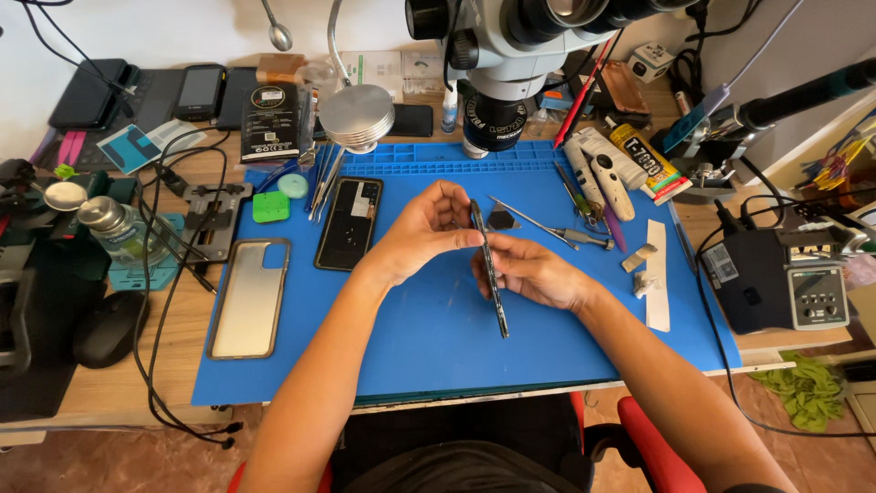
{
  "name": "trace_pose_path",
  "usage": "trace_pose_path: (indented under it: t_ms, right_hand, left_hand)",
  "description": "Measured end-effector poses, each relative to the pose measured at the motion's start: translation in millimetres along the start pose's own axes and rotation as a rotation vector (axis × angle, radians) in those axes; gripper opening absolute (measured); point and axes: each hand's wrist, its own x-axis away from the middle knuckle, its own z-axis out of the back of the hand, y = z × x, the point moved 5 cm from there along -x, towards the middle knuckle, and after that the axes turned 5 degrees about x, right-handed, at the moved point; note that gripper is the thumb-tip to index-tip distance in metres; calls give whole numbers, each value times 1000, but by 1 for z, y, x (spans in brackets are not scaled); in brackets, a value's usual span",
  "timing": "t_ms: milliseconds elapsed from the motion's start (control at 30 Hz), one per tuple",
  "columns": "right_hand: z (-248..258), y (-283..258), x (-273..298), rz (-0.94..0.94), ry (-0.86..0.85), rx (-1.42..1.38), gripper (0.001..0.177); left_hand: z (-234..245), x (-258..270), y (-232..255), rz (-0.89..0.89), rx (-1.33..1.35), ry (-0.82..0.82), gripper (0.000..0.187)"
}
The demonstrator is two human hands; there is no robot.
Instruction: The person disassembles a smartphone using a screwdriver and tweezers, removes the back cover, and manipulates internal components including the battery and camera module. The person then reassembles the device by placing the back cover back and securing it with screws.
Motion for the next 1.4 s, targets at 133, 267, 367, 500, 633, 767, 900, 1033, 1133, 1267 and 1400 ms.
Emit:
trace_pose_path:
  t_ms: [133, 267, 367, 500, 633, 767, 900, 1033, 1133, 1267, 1400]
  right_hand:
    - [5, 3, -2, -4, -3, 25, 41]
    - [3, -2, -3, 40, 19, 59, 42]
    - [-6, -13, -2, 93, 54, 85, 44]
    - [-36, -45, 3, 163, 124, 118, 41]
    - [-19, -33, -1, 191, 148, 157, 33]
    - [12, -10, -2, 271, 223, 179, 29]
    - [42, -1, -3, 328, 468, 376, 27]
    - [43, 3, -1, 383, 570, 390, 25]
    - [27, -7, 7, 487, 660, 616, 19]
    - [9, -15, 15, 668, 685, 924, 23]
    - [1, -17, 17, 755, 668, 1015, 24]
  left_hand:
    - [1, 0, 0, -9, 3, -3, 58]
    - [-7, 3, 11, -28, -17, -44, 77]
    - [-15, 8, 19, -30, -39, -93, 87]
    - [-24, 12, 27, -102, -121, -155, 85]
    - [-32, 15, 34, -111, -140, -185, 93]
    - [-40, 16, 41, -103, -41, -208, 91]
    - [-20, 7, 31, -146, -27, -68, 57]
    - [-4, 5, 39, -198, -249, 89, 45]
    - [-23, 8, 38, -280, -310, 176, 59]
    - [-49, 17, 39, -417, -411, 174, 74]
    - [-55, 22, 47, -460, -370, 67, 61]
